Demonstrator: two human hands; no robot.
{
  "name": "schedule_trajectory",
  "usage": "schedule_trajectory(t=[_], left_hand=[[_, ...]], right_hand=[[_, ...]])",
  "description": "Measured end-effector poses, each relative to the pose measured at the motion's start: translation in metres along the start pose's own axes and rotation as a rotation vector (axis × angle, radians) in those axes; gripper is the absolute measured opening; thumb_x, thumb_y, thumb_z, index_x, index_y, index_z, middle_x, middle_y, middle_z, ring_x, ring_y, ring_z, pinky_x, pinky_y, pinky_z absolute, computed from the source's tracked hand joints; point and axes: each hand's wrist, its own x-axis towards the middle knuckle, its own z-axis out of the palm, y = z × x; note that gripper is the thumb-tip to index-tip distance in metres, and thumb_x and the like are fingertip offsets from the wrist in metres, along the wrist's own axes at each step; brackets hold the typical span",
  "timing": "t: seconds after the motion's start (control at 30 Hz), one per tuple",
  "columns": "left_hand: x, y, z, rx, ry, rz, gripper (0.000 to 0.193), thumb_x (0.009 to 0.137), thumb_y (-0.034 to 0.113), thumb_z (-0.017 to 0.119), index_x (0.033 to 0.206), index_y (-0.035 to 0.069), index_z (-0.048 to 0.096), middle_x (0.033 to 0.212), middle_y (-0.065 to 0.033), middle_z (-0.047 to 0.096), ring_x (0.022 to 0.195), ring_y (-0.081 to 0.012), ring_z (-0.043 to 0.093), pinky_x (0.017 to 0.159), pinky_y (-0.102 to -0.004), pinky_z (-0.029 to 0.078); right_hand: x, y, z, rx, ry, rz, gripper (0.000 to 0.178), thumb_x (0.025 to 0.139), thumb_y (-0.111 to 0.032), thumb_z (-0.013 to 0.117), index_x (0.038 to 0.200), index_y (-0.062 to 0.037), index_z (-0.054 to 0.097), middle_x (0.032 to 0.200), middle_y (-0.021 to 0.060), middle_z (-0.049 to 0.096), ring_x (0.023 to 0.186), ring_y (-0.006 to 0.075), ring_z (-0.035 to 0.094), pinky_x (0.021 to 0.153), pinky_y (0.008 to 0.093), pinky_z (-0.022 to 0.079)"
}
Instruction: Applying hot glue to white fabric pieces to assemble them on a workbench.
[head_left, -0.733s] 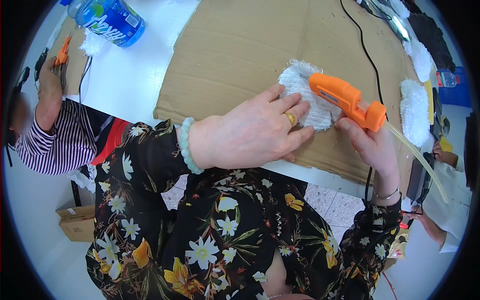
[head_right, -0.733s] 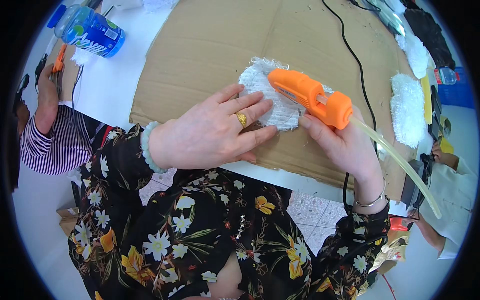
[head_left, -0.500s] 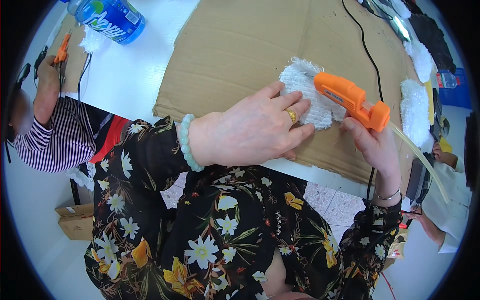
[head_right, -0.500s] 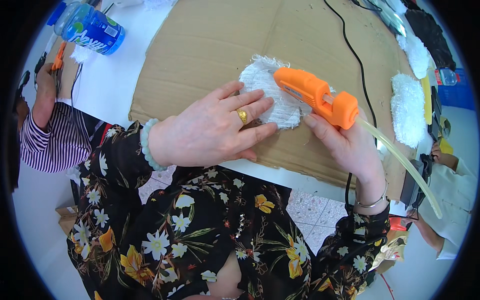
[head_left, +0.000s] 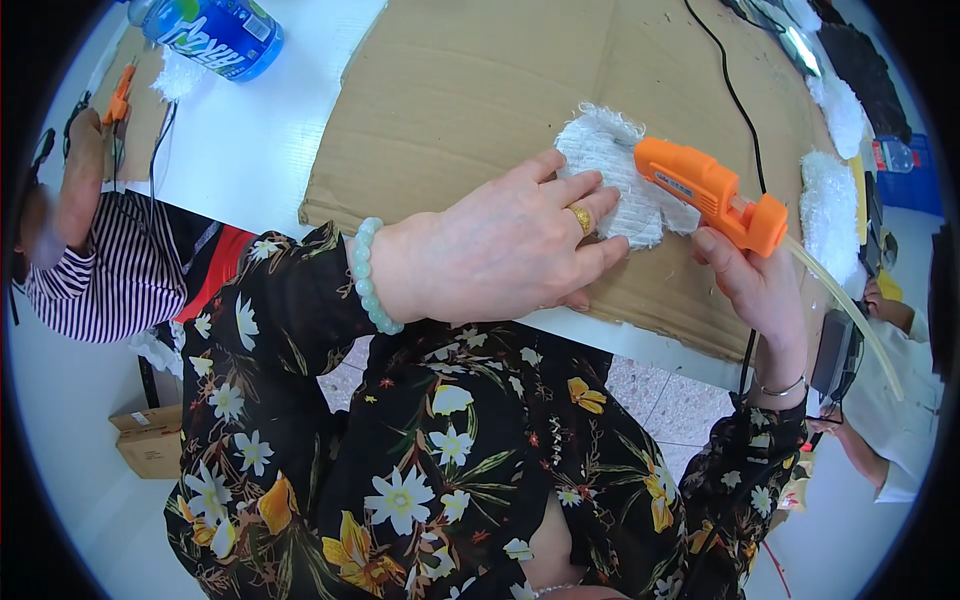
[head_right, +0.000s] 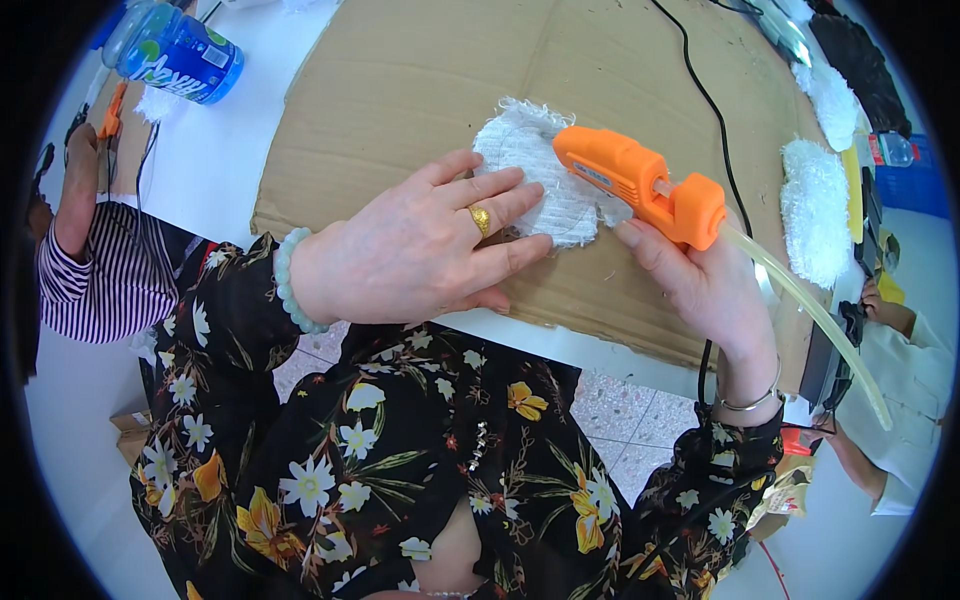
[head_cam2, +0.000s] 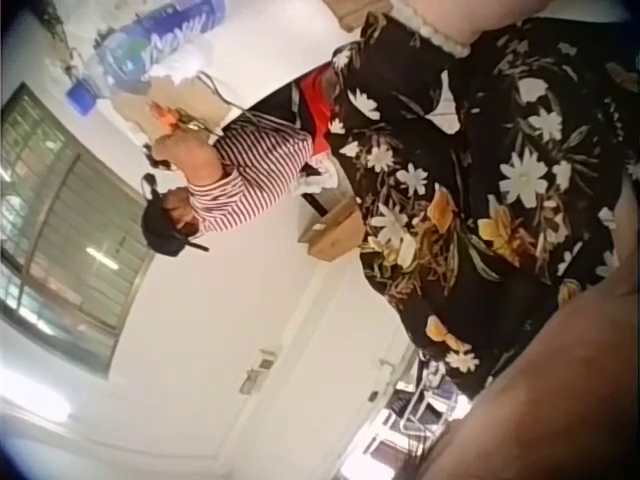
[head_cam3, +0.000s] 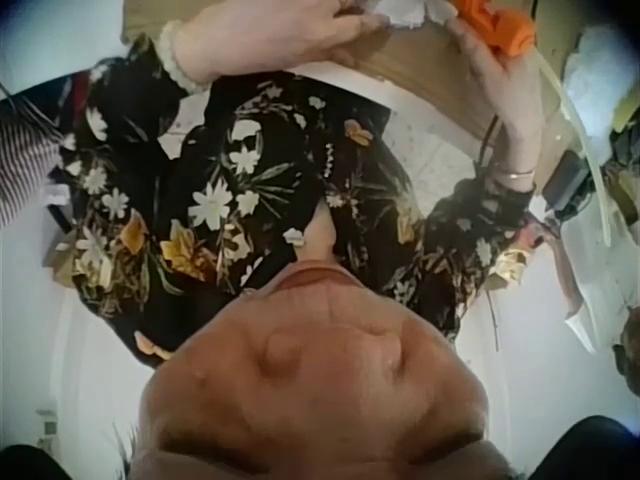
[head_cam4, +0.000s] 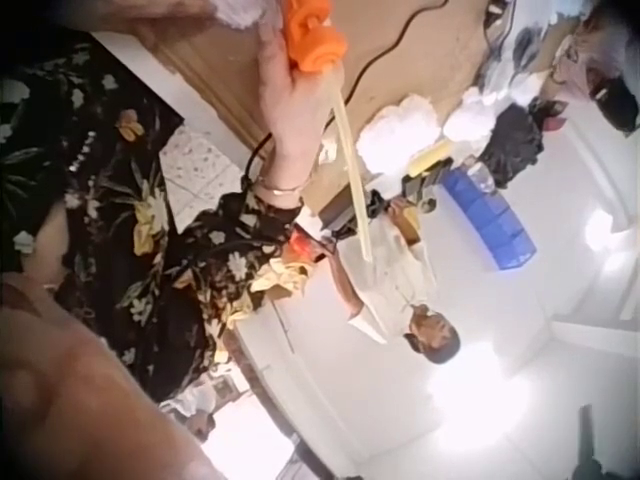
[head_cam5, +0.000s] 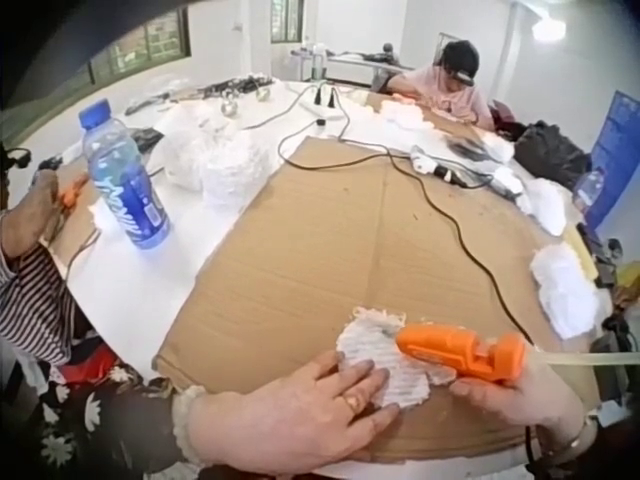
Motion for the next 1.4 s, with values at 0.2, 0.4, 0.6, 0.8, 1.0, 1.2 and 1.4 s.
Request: schedule_trajectory(t=[0.2, 0.4, 0.6, 0.8, 1.0, 1.2, 1.4], left_hand=[[0.0, -0.003, 0.003, 0.035, 0.097, 0.049, 0.045, 0.078, 0.035, 0.064, 0.109, 0.003, 0.058, 0.107, -0.0183, 0.058, 0.105, -0.0283, 0.054, 0.086, -0.0397, 0.043], [0.0, -0.002, 0.002, 0.04, 0.073, 0.038, 0.044, 0.079, 0.035, 0.064, 0.109, 0.003, 0.058, 0.108, -0.0171, 0.058, 0.105, -0.0269, 0.055, 0.085, -0.0383, 0.043], [-0.001, -0.001, 0.001, 0.014, 0.008, 0.0, 0.051, 0.075, 0.035, 0.068, 0.115, 0.007, 0.053, 0.119, -0.0164, 0.052, 0.114, -0.0292, 0.051, 0.093, -0.0431, 0.04], [0.0, -0.003, 0.005, 0.048, 0.097, 0.047, 0.043, 0.078, 0.034, 0.064, 0.108, 0.004, 0.059, 0.105, -0.0154, 0.059, 0.103, -0.0256, 0.055, 0.084, -0.0371, 0.043], [0.0, -0.002, 0.005, 0.007, 0.013, 0.008, 0.053, 0.072, 0.033, 0.071, 0.113, 0.006, 0.053, 0.119, -0.016, 0.051, 0.112, -0.0288, 0.051, 0.092, -0.0418, 0.04], [-0.001, -0.001, 0.004, -0.008, 0.001, 0.0, 0.053, 0.072, 0.034, 0.071, 0.113, 0.006, 0.053, 0.119, -0.0158, 0.051, 0.113, -0.0293, 0.051, 0.093, -0.0416, 0.039], [0.0, 0.0, 0.002, -0.01, -0.004, -0.005, 0.053, 0.072, 0.033, 0.071, 0.114, 0.007, 0.053, 0.119, -0.0153, 0.051, 0.114, -0.0289, 0.051, 0.094, -0.042, 0.039]], right_hand=[[-0.005, 0.0, -0.006, -0.015, 0.012, 0.015, 0.022, 0.089, -0.024, 0.062, 0.095, -0.0026, 0.058, 0.073, -0.0013, 0.057, 0.063, 0.0056, 0.049, 0.056, 0.0219, 0.041], [-0.012, 0.006, -0.011, -0.04, 0.049, -0.048, 0.023, 0.089, -0.026, 0.062, 0.096, -0.0042, 0.058, 0.073, -0.0011, 0.057, 0.064, 0.0056, 0.049, 0.056, 0.0215, 0.04], [-0.019, 0.012, -0.018, -0.071, 0.087, -0.044, 0.024, 0.088, -0.027, 0.062, 0.096, -0.0044, 0.056, 0.074, -0.0006, 0.057, 0.066, 0.0061, 0.05, 0.057, 0.0217, 0.04], [-0.019, 0.005, -0.017, -0.042, 0.071, 0.007, 0.025, 0.088, -0.027, 0.063, 0.097, -0.0041, 0.056, 0.074, -0.0004, 0.057, 0.067, 0.0069, 0.05, 0.059, 0.0226, 0.041], [-0.014, 0.015, -0.019, -0.146, 0.04, -0.086, 0.028, 0.088, -0.027, 0.062, 0.103, -0.0039, 0.056, 0.075, -0.001, 0.057, 0.066, 0.0068, 0.05, 0.059, 0.0227, 0.041], [-0.02, 0.018, -0.023, -0.173, 0.022, -0.053, 0.029, 0.088, -0.027, 0.062, 0.106, -0.0048, 0.055, 0.073, -0.0019, 0.055, 0.065, 0.0059, 0.05, 0.058, 0.0215, 0.04], [-0.023, 0.021, -0.024, -0.154, 0.044, -0.019, 0.031, 0.088, -0.029, 0.062, 0.106, -0.0053, 0.056, 0.072, -0.0023, 0.054, 0.063, 0.005, 0.049, 0.055, 0.0207, 0.039]])
